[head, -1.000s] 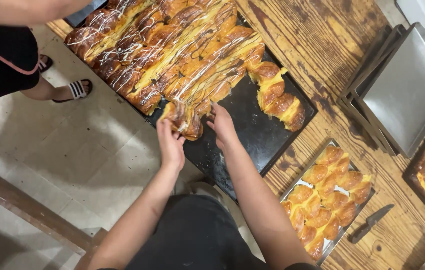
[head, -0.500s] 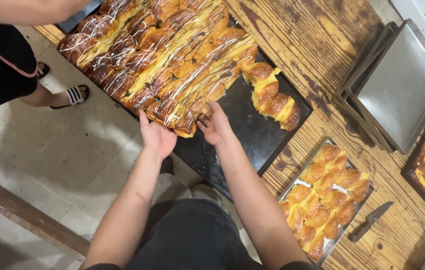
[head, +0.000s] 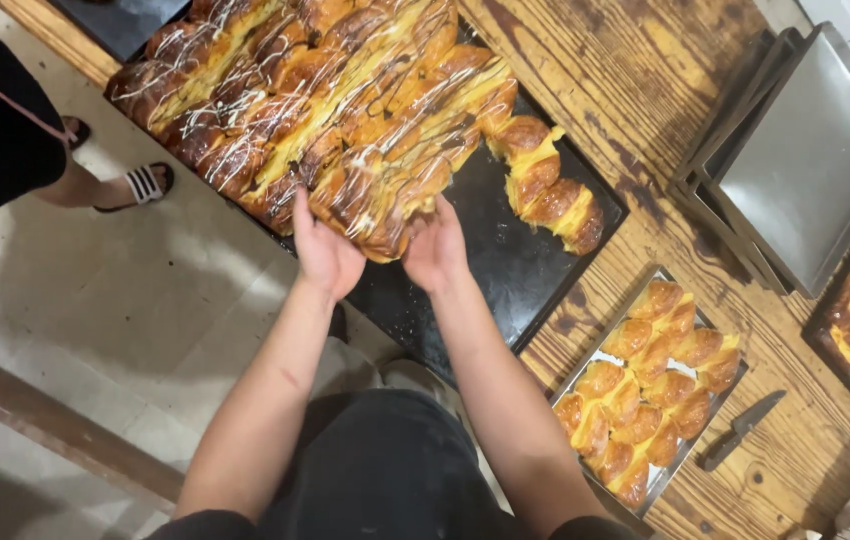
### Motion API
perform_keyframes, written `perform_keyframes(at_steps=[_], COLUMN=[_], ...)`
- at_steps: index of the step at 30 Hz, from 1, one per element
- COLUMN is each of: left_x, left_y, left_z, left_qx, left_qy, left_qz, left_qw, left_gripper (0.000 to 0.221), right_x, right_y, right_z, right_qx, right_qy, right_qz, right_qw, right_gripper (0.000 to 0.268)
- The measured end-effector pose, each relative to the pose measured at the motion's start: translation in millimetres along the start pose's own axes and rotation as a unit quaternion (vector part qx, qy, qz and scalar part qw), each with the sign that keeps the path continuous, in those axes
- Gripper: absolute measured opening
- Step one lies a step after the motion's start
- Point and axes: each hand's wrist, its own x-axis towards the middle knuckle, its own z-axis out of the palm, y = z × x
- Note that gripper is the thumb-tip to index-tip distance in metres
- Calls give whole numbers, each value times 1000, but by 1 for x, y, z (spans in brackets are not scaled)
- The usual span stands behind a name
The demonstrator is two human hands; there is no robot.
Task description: Transferring baked pastries from a large baking sheet to a smaller tray using a spatula and bench scraper
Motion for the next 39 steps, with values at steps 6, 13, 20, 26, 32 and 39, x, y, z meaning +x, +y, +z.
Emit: perform_keyframes(at_steps=[6, 13, 20, 26, 32, 39], left_x=[10, 27, 38, 43, 47, 59], left_y=[8, 9, 19, 30, 52, 86], left_z=[-29, -34, -34, -41, -33, -34], left_qx=[-62, -9, 24, 101, 99, 222], left_qy=[50, 31, -47, -92, -63, -39], left_qz=[-36, -72, -94, -109, -139, -185], left_qw=[996, 997, 994, 985, 983, 957], left_gripper=[81, 82, 87, 89, 87, 84], right_x=[68, 33, 25, 4, -20, -23], right_y=[17, -27, -5, 11, 38, 78], right_z=[-96, -41, -29, 0, 25, 32], right_qx=[-115, -226, -187, -82, -41, 18], right_qy=[34, 85, 54, 22, 29, 25], right_qz=[-14, -152, -45, -15, -23, -57], right_qw=[993, 959, 980, 996, 998, 998], right_gripper=[64, 70, 75, 71, 71, 67])
